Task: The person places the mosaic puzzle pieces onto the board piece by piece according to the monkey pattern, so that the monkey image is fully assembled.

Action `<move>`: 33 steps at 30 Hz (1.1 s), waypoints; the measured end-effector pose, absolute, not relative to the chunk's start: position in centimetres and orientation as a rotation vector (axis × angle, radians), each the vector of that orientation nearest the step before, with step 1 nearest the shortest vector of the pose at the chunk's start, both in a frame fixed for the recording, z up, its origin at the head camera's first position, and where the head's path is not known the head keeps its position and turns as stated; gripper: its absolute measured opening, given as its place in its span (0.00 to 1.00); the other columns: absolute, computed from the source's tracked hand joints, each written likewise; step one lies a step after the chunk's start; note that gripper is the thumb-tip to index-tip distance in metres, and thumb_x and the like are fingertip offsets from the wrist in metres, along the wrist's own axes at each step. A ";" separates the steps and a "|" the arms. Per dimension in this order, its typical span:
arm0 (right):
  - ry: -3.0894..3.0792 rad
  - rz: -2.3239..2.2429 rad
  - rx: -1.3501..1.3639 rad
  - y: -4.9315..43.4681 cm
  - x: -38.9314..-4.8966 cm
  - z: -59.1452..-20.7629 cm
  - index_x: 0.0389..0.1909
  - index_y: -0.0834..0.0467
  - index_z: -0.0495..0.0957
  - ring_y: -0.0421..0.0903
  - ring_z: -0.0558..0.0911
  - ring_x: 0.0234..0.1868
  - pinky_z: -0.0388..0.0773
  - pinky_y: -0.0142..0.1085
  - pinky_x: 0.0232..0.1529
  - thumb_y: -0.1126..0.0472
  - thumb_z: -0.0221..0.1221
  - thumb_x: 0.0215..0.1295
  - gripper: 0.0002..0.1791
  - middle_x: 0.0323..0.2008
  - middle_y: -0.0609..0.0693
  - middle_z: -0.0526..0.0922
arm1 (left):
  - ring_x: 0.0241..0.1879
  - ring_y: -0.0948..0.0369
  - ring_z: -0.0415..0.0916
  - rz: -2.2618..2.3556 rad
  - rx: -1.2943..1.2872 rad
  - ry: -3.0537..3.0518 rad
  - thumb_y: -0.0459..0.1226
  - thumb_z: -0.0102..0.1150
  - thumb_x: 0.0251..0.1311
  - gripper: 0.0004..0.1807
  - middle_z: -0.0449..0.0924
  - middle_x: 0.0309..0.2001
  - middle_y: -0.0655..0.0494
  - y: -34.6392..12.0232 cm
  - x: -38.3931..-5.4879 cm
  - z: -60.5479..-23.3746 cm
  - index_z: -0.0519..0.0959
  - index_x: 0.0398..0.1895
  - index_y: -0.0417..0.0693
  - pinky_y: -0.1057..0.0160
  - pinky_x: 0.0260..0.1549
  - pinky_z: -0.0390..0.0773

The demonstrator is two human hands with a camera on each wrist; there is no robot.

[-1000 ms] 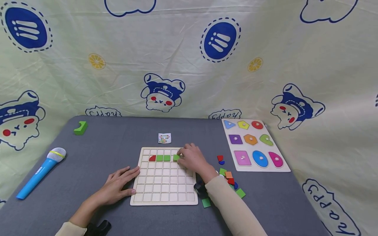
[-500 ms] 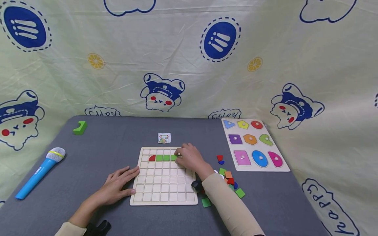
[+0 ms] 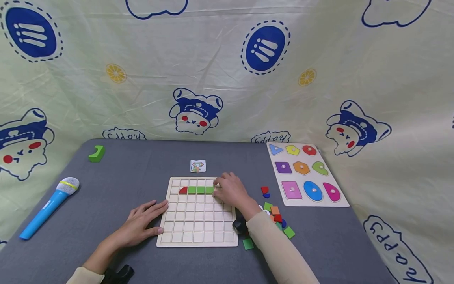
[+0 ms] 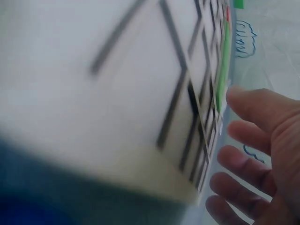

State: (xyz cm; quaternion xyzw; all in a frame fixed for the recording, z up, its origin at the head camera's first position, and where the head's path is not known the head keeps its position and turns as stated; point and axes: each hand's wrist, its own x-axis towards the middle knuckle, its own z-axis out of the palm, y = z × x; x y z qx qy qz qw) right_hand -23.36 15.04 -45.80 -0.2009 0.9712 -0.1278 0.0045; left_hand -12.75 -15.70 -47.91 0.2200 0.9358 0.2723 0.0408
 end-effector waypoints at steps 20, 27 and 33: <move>3.192 -0.338 -0.058 26.0 -21.7 -45.3 0.49 0.62 0.79 0.58 0.70 0.46 0.68 0.50 0.44 0.45 0.65 0.54 0.28 0.45 0.61 0.78 | 0.70 0.44 0.54 0.812 0.662 2.871 0.45 0.64 0.55 0.38 0.61 0.71 0.54 -15.7 -12.7 -47.8 0.64 0.69 0.48 0.36 0.60 0.51; 3.156 -0.277 0.008 27.9 -21.5 -46.0 0.48 0.64 0.79 0.59 0.69 0.43 0.68 0.50 0.44 0.42 0.64 0.55 0.31 0.41 0.62 0.77 | 0.70 0.43 0.54 0.794 0.667 2.880 0.45 0.64 0.54 0.38 0.62 0.71 0.54 -15.7 -12.8 -48.0 0.64 0.69 0.48 0.36 0.60 0.52; 3.129 -0.262 0.025 28.1 -21.6 -46.3 0.49 0.64 0.79 0.60 0.69 0.46 0.68 0.52 0.47 0.42 0.64 0.54 0.32 0.43 0.63 0.77 | 0.70 0.44 0.54 0.777 0.663 2.873 0.45 0.64 0.55 0.38 0.61 0.71 0.54 -15.7 -12.9 -48.0 0.63 0.69 0.49 0.36 0.60 0.52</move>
